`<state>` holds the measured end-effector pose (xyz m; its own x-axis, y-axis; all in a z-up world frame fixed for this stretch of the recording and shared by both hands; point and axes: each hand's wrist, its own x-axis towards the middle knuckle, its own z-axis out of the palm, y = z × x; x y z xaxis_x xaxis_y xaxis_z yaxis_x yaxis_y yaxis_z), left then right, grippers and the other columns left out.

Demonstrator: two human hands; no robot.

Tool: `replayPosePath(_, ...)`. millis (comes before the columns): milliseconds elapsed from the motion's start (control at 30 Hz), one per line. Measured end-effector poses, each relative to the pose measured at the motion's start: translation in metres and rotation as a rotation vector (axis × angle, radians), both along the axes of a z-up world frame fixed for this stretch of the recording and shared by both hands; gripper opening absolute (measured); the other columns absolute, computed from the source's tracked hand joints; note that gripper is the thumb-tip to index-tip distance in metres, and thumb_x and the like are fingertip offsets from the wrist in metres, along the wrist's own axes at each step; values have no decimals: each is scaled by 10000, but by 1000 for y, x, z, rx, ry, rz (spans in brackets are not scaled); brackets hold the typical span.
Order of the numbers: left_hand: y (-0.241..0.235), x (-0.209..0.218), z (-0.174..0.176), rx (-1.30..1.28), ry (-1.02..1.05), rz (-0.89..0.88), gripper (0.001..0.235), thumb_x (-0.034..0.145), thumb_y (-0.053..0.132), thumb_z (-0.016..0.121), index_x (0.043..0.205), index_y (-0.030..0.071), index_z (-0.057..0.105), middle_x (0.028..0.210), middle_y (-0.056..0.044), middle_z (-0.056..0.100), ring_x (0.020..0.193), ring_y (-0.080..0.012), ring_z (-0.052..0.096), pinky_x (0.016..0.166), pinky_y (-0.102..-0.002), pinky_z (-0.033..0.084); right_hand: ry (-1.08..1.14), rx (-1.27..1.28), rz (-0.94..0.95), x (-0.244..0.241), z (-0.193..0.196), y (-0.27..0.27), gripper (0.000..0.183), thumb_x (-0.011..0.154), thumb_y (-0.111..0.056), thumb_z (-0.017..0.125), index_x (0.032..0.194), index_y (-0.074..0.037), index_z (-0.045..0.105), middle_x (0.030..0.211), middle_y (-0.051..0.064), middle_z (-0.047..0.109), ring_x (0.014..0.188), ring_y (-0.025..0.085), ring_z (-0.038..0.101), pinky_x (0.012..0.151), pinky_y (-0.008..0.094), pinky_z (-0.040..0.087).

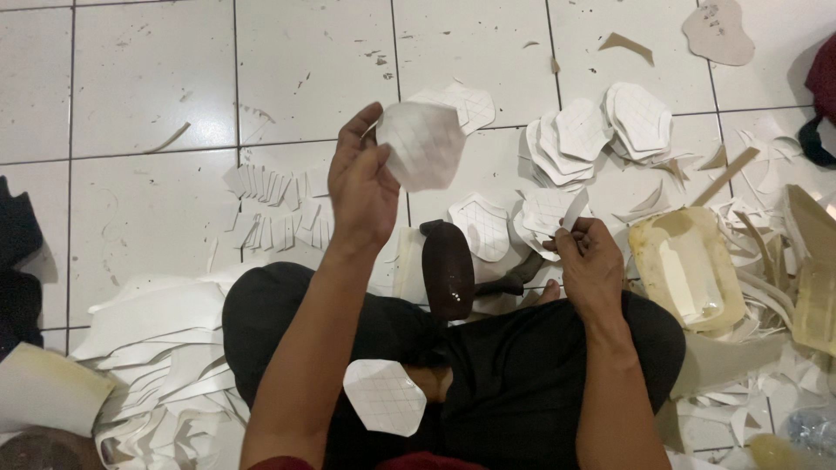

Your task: The person sits on the floor and assembles white shoe parts by hand. They pick up a white sole and a white strap, align them, and press them together. The person repeats this process with multiple pairs of parts, placing the assembled items on the floor.

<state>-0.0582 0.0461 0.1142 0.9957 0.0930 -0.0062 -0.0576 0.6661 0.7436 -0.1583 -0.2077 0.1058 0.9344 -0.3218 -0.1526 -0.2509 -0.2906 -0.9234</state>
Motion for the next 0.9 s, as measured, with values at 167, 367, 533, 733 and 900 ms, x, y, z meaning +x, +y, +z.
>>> replayPosePath(167, -9, -9, -20, 346, 211, 65, 541, 860, 42, 456, 1375, 68, 293, 1363, -218, 338, 1268, -365, 344, 1038, -496, 332, 1, -14, 20, -1, 0, -1, 273, 914, -98, 526, 1080, 120, 517, 857, 233, 593, 805, 300, 653, 776, 406, 496)
replayPosePath(367, 33, -81, -7, 896, 329, -180, 467, 873, 133, 509, 1314, 29, 396, 1243, -232, 469, 1185, -389, 467, 969, -482, 397, -31, -7, 6, -3, -2, -2, 268, 902, -81, 534, 1073, 125, 514, 848, 246, 589, 801, 308, 653, 779, 418, 497)
replayPosePath(533, 71, -154, 8, 1343, 354, -582, 284, 859, 257, 573, 1081, 84, 613, 840, -138, 695, 793, -307, 689, 656, -396, 521, -25, -23, -17, -11, 22, 10, 258, 902, -98, 534, 1071, 97, 538, 845, 198, 595, 797, 258, 655, 781, 397, 499)
replayPosePath(733, 75, -233, -39, 2022, -56, -785, 919, 671, 469, 775, 1390, 119, 324, 1035, -80, 521, 914, -292, 502, 789, -407, 399, 142, -88, -124, -26, 29, 17, 118, 907, -157, 535, 958, -51, 524, 831, 78, 613, 802, 133, 653, 742, 234, 473)
replayPosePath(900, 78, -242, -35, 1852, -235, -647, 427, 738, 185, 652, 1149, 132, 547, 894, -36, 567, 811, -251, 518, 774, -377, 364, 65, -81, -113, -34, 27, 16, 144, 903, -154, 532, 978, -32, 540, 838, 93, 628, 795, 142, 642, 745, 250, 502)
